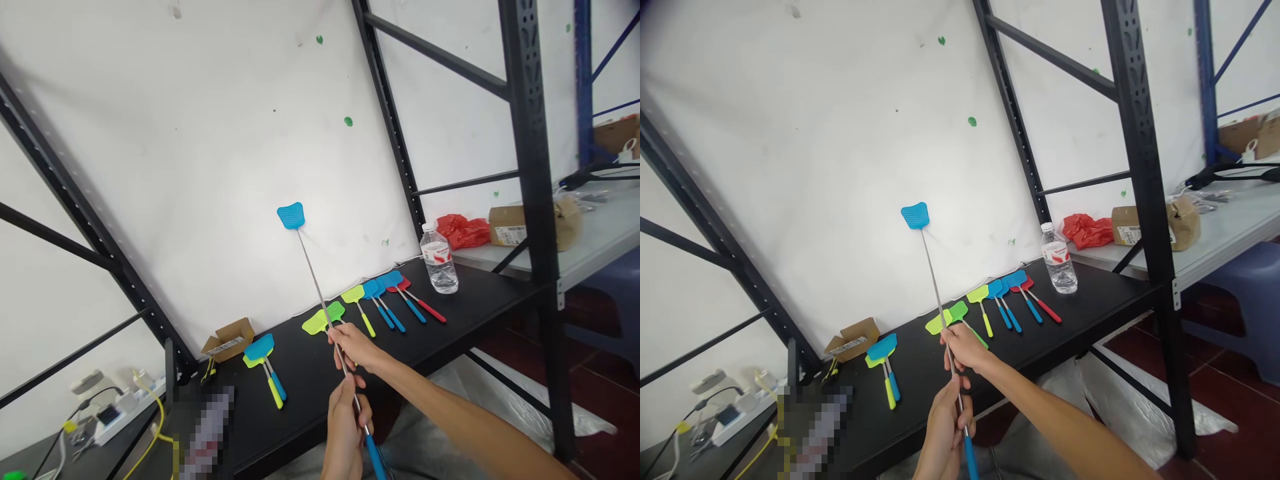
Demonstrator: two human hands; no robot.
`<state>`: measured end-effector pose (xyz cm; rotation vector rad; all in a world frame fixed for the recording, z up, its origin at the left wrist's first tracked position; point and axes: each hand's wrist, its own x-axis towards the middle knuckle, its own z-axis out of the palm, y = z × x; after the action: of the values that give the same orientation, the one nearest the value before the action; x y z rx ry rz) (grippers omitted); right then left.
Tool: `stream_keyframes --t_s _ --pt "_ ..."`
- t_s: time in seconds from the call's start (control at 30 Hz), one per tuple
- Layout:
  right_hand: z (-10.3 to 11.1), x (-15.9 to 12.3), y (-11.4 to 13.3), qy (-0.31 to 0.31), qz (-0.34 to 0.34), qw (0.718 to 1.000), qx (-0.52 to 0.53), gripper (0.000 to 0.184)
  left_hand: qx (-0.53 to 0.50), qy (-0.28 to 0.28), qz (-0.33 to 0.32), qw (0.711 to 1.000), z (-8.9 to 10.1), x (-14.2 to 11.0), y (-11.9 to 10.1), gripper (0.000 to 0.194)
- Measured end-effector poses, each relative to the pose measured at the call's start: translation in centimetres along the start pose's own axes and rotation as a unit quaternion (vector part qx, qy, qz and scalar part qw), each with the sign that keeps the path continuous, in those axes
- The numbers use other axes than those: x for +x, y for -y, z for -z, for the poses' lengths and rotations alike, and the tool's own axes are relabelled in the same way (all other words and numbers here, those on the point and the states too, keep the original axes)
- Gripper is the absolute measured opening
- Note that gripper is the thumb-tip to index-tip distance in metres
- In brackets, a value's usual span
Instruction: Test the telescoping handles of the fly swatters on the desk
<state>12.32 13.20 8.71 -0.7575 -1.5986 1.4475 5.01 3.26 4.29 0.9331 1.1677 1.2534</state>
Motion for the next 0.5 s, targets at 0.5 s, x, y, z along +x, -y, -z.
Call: stream_keyframes --t_s 0.5 --pt "1.7 -2.9 0.3 0.004 0.058 0.996 0.06 0.042 0.032 0.093 -0.027 0.995 -1.6 -0.9 0.5 0.06"
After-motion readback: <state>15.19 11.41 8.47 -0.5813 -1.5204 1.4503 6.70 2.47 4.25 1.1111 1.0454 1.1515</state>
